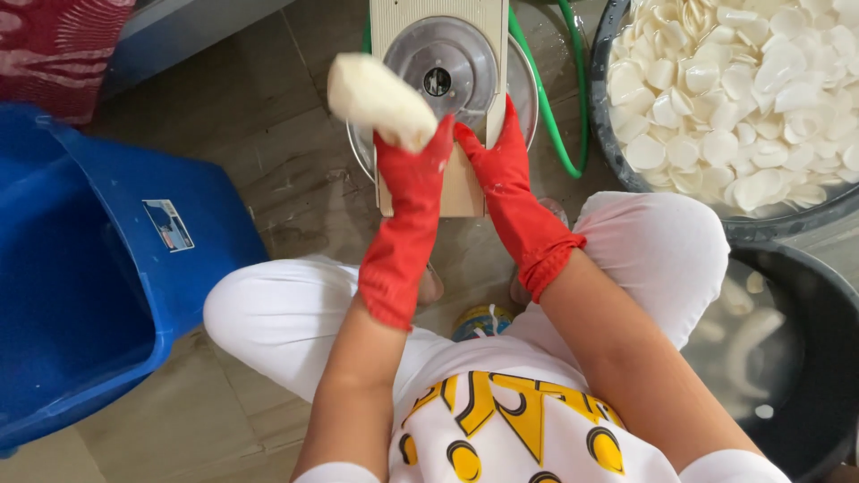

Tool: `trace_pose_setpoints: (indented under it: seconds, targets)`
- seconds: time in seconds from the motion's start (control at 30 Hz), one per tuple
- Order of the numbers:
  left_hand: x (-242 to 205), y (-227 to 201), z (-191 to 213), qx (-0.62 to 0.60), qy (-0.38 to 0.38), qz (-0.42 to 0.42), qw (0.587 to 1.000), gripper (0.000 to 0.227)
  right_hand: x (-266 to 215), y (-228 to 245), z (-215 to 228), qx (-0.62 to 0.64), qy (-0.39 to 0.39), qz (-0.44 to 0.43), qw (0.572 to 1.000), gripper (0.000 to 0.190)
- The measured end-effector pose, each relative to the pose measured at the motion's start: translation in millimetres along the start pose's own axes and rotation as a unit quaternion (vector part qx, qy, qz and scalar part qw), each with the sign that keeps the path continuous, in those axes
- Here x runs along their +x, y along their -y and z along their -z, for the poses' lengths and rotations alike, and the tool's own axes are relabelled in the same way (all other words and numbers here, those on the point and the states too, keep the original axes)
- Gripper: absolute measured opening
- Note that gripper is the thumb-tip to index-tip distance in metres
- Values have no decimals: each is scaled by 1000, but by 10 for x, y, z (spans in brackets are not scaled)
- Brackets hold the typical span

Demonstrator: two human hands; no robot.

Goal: Slicing vegetables using an electric rotary slicer in a food processing facility.

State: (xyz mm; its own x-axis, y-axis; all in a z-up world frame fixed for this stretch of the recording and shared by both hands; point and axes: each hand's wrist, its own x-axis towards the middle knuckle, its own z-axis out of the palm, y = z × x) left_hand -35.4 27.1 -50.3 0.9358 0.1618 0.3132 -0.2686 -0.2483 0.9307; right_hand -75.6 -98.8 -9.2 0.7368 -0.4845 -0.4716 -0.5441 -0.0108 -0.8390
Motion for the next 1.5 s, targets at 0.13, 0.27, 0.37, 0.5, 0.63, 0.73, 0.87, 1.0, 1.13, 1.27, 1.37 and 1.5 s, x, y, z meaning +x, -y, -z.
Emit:
trace_pose_setpoints:
  seconds: [0.13,0.27,0.37,0.5,0.63,0.73,0.87,1.0,1.13,1.27,1.37,1.5]
  targets:
    - [-252,-151,474,94,132,25,986,79,-13,8,-15,3,-3,-1,1000,95]
    - [149,282,-137,197,57,-18,979,118,-37,36,14,-3,-2,-2,1000,99]
    - [477,-350,-335,-29,-66,81,994,62,-19,-41,1,2,-7,1,1000,98]
    - [143,-397,-79,113,-53,2,992,73,-22,-45,8,35,-8,49,998,95]
    - [-192,-630,243,124,-4,18,992,58,-35,20,-1,25,-5,-13,1000,99]
    - [46,-249,18,142,-26,-12,990,73,-9,-23,0,22,-1,-11,1000,101]
    - [420,793,-472,-12,-163,28,986,119,-39,-15,8,25,-1,-11,1000,100]
    - [155,913,-207,-35,-105,0,994,113,-24,-28,-12,22,0,-19,1000,98]
    - [-373,135,333,-18,27,-2,999,98,-20,11,-3,28,-5,-17,999,96]
    - [10,76,-39,-82,-12,50,995,77,-16,-35,-6,22,-3,-19,1000,98]
    - [358,935,-354,38,-123,16,992,113,1,-57,-17,11,-7,-10,1000,99]
    - [337,845,-318,76,-105,-6,992,112,-25,37,29,23,-4,-2,1000,99]
